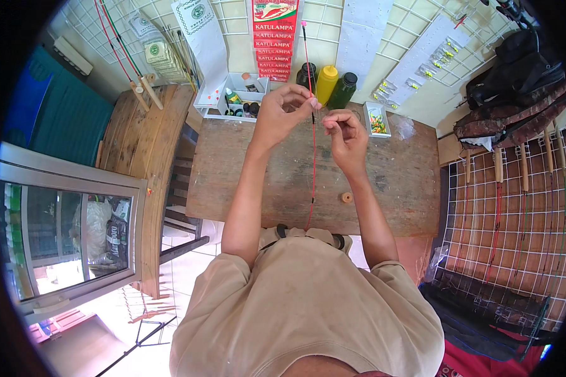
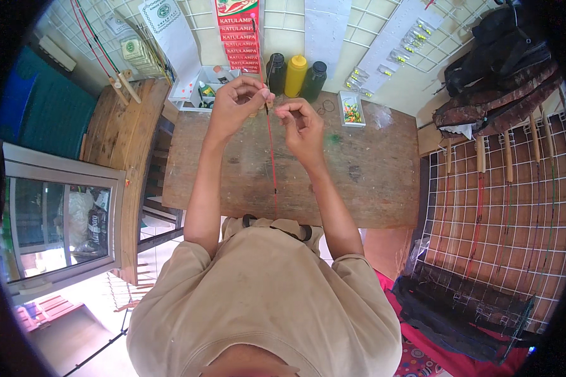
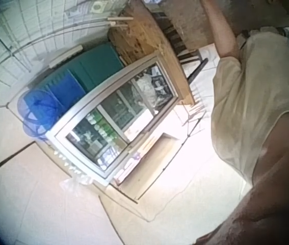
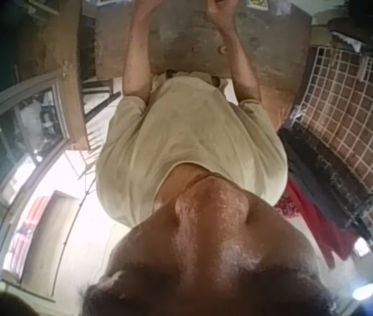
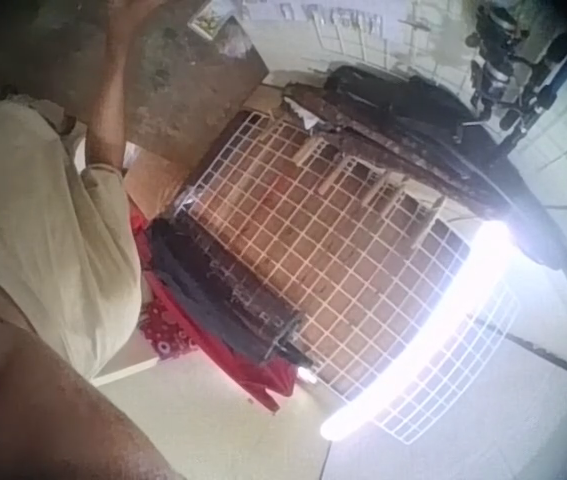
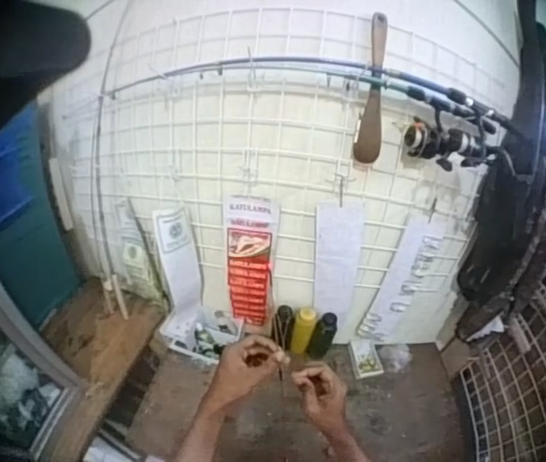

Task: Repairing a fishing rod by attaching guides and checking the line.

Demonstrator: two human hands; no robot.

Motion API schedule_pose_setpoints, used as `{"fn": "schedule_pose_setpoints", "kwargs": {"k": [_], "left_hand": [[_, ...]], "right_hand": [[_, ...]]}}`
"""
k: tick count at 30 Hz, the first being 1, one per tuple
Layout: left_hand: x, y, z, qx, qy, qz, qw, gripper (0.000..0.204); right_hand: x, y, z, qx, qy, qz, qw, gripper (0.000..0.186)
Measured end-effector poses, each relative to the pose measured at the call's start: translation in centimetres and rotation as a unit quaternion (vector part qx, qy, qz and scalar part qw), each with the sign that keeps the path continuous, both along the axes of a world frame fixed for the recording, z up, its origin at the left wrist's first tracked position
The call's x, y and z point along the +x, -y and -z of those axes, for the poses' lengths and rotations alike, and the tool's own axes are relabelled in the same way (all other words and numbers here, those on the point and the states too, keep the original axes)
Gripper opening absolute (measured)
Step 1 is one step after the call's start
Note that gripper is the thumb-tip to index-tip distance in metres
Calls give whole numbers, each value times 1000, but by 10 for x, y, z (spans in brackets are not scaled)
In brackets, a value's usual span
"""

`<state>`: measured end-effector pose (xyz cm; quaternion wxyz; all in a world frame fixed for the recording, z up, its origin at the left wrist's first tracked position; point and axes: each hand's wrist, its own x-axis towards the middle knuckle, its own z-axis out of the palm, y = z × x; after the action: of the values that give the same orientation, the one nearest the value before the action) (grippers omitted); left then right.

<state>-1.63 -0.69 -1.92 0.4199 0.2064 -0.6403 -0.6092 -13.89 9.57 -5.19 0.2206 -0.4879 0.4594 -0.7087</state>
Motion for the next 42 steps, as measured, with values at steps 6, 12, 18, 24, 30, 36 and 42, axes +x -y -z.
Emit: {"fn": "schedule_pose_setpoints", "kwargs": {"k": [6,12,18,24,30,36,42], "left_hand": [[2,1,-7,25,13,61,998,15],[4,-1,-11,22,32,40,998,18],[3,-2,-6,42,-5,0,999,19],[0,-3,0,38,-33,-25,998,20],[0,-3,5,23,-24,-48,998,24],[3,-10,-9,29,2,-42,999,33],[5,-8,-5,10,2,-32,999,35]], "right_hand": [[3,5,1,-31,19,-11,999,4],[4,4,-1,-50,33,6,998,6],[3,1,4,-45,45,-27,998,7],[5,-4,8,-8,29,-67,997,8],[4,-2,11,-21,33,-58,998,7],[1,1,16,-39,44,-37,998,9],[6,-9,6,2,106,-79,991,16]]}}
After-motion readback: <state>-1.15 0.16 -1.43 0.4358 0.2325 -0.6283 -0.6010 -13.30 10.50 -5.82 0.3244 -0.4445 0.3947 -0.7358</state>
